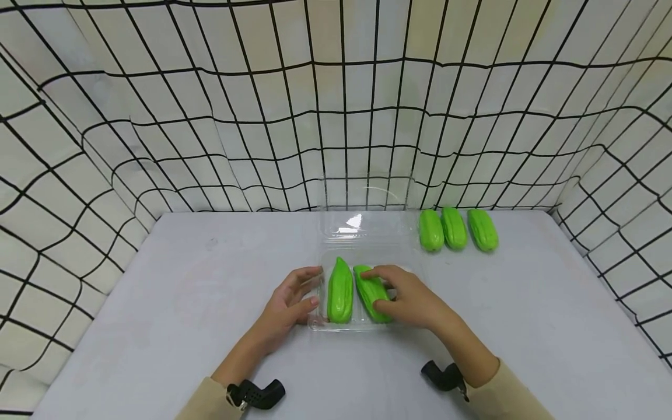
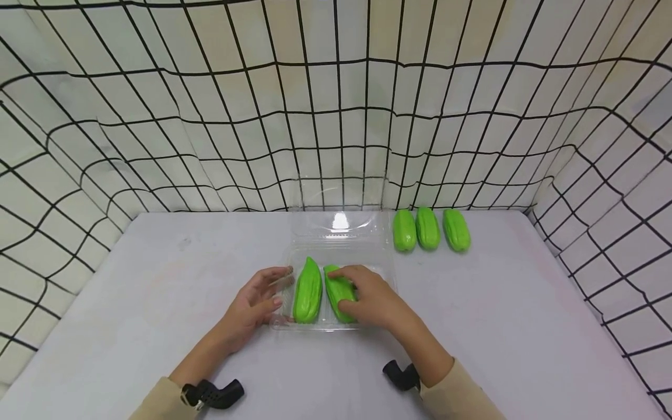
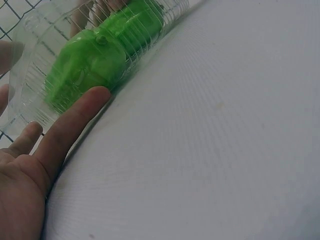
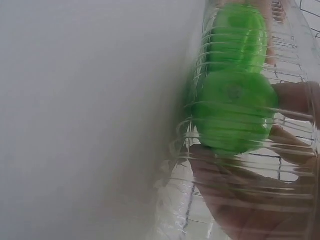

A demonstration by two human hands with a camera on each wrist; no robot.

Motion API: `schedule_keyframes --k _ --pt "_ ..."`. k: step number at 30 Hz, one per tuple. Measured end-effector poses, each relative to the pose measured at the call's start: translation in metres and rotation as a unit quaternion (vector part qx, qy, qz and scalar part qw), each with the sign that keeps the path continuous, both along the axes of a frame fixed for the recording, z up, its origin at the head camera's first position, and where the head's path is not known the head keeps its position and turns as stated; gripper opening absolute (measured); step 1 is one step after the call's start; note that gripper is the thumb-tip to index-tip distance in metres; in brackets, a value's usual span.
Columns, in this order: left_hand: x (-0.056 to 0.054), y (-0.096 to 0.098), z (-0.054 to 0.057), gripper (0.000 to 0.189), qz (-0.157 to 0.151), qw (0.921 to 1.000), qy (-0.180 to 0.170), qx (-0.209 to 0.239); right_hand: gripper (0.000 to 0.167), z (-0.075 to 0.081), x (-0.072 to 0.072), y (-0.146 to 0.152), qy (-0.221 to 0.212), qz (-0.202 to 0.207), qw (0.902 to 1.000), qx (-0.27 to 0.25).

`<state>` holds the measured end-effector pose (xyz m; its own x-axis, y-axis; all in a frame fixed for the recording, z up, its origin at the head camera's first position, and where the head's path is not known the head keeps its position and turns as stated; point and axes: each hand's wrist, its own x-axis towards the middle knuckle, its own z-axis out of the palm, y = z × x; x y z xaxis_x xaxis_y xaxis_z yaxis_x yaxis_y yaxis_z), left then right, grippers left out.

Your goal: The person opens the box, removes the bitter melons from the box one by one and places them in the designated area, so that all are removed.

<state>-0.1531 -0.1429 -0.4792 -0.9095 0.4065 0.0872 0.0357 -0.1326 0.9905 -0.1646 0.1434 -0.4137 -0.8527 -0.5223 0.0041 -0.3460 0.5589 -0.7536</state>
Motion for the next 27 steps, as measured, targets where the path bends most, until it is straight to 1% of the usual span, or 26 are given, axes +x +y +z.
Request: schedule_keyframes --k 7,11,18,22,27 --pt "0.000 0.002 0.000 0.056 -0.004 1.0000 0.002 0.008 0.052 0.000 0.001 0.002 -0.004 -0.011 0.9999 -0.002" --pt "0.000 0.003 0.000 0.056 -0.004 1.0000 0.004 0.001 0.052 0.001 0.002 0.004 -0.004 -0.014 0.9999 -0.008" --pt "-0.001 0.003 0.001 0.056 0.001 1.0000 0.005 -0.006 0.052 0.008 0.000 0.010 0.006 -0.012 0.9995 -0.030" --pt "0.000 0.002 0.003 0.056 0.004 0.9999 0.004 -0.011 0.054 0.011 -0.001 0.012 0.003 -0.015 0.9992 -0.037" --pt "0.000 0.003 0.004 0.057 0.005 0.9999 0.003 -0.014 0.055 0.017 0.001 0.014 -0.003 -0.027 0.9988 -0.040"
